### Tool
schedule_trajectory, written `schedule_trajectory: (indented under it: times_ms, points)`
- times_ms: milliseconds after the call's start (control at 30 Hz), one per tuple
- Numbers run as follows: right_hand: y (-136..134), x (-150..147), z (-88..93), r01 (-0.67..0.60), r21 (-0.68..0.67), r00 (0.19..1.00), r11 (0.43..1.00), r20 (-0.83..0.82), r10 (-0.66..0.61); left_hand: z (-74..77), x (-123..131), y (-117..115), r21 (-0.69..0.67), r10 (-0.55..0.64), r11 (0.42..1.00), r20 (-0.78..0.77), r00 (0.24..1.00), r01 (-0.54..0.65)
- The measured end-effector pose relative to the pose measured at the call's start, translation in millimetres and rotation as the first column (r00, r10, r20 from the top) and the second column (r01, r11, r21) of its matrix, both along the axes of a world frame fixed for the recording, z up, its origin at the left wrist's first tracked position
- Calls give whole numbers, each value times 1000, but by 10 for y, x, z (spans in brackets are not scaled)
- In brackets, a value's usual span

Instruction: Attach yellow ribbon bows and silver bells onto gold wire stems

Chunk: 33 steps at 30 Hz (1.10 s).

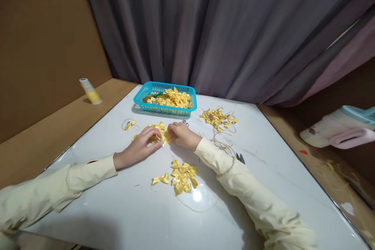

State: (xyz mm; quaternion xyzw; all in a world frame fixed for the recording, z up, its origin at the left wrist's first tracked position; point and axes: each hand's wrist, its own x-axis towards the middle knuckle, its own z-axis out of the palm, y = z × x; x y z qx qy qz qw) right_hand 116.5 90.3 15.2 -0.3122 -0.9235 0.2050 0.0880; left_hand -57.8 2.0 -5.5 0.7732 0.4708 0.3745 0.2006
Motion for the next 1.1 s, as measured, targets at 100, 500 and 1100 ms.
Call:
schedule_trajectory:
  times_ms: [100,500,1100]
  points:
    - [-84,23,-14,-36,-6,999,999,-16,36,-32,-33,28,24,-37,999,-124,992,40]
    - [-280,126,-82,-70,-39,987,997,-148,63,-86,-35,47,4,-112,993,-207,972,115]
    - [-291,130,-186,-138,-31,965,990,-231,127,-60,-71,46,83,-56,993,-325,944,87]
